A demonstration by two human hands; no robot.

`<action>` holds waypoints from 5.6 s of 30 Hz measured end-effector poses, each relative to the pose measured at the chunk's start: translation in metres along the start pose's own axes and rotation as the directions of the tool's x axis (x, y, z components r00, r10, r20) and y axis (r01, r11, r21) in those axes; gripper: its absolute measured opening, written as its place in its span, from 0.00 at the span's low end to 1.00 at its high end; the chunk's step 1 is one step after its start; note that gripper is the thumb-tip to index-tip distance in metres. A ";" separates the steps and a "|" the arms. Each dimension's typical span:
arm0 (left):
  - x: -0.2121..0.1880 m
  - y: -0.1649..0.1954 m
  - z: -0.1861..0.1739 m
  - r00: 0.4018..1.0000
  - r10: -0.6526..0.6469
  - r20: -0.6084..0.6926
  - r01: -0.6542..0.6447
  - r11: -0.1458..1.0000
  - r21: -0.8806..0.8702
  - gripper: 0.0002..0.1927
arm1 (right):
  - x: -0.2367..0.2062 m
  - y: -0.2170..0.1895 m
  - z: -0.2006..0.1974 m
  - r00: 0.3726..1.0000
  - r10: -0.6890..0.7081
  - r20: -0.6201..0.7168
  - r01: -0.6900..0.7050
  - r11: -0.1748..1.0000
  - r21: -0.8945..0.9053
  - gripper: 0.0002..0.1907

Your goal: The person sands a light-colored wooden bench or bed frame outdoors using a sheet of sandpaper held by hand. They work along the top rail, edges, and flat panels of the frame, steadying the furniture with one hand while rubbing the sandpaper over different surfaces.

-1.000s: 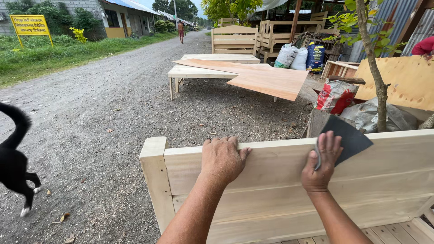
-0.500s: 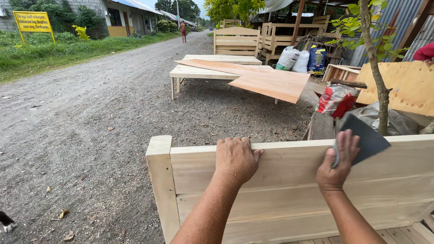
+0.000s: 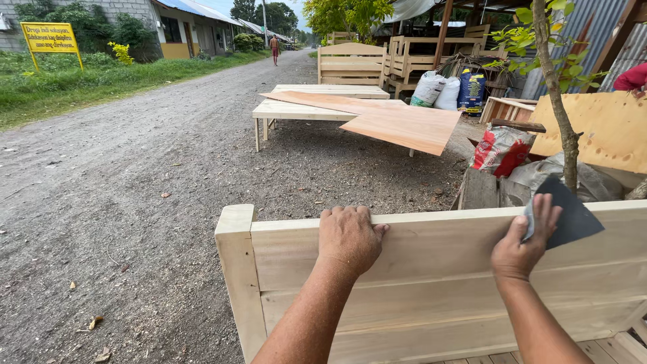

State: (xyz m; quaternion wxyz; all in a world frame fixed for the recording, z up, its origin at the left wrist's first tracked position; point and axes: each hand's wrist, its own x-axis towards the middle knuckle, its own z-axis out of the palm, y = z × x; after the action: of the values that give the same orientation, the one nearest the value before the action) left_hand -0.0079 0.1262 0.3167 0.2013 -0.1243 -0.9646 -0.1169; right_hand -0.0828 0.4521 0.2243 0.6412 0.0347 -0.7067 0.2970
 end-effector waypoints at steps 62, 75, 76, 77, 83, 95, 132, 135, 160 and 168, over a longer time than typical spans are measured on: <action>-0.006 0.003 -0.007 0.999 0.049 -0.004 -0.049 0.999 -0.004 0.26 | -0.022 -0.004 0.018 0.953 0.245 -0.181 -0.244 0.969 0.026 0.31; -0.004 0.001 -0.006 0.997 0.067 -0.032 -0.067 0.998 0.009 0.27 | -0.029 -0.001 0.009 0.991 0.018 -0.134 -0.020 1.000 -0.010 0.29; -0.004 0.001 -0.006 0.997 0.066 -0.026 -0.066 0.998 0.005 0.26 | -0.023 0.002 0.009 0.976 0.112 -0.186 -0.113 0.994 0.006 0.30; -0.004 0.001 -0.007 0.998 0.063 -0.019 -0.063 0.998 0.002 0.26 | -0.022 0.001 0.011 0.950 0.206 -0.235 -0.205 0.978 0.028 0.30; -0.006 -0.001 -0.011 0.997 0.076 -0.031 -0.076 0.997 -0.011 0.26 | -0.082 -0.034 0.027 0.986 -0.122 0.113 0.118 0.992 0.042 0.31; -0.006 -0.001 -0.012 0.998 0.063 -0.023 -0.063 0.997 0.033 0.27 | -0.084 -0.052 0.038 0.980 0.172 -0.095 -0.165 0.983 0.075 0.29; -0.003 -0.002 -0.010 0.995 0.099 0.011 -0.100 0.992 0.075 0.29 | -0.092 -0.022 0.006 0.956 -0.218 0.195 0.215 0.976 0.038 0.26; -0.003 0.000 -0.011 0.996 0.073 0.049 -0.076 0.995 0.069 0.30 | -0.047 0.000 -0.005 0.998 0.027 -0.058 -0.026 0.999 0.024 0.29; -0.004 -0.003 -0.005 0.993 0.102 -0.061 -0.101 0.995 0.009 0.28 | -0.054 -0.059 0.025 0.995 -0.065 0.072 0.064 0.998 0.023 0.27; 0.001 0.000 -0.001 0.997 0.078 -0.015 -0.079 0.996 -0.045 0.27 | -0.041 -0.070 0.034 0.984 0.113 -0.136 -0.112 0.994 0.010 0.29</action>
State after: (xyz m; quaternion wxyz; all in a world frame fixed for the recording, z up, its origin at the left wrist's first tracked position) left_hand -0.0089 0.1258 0.3181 0.2093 -0.1659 -0.9547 -0.1315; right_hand -0.0751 0.3652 0.2131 0.6701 -0.0248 -0.6618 0.3353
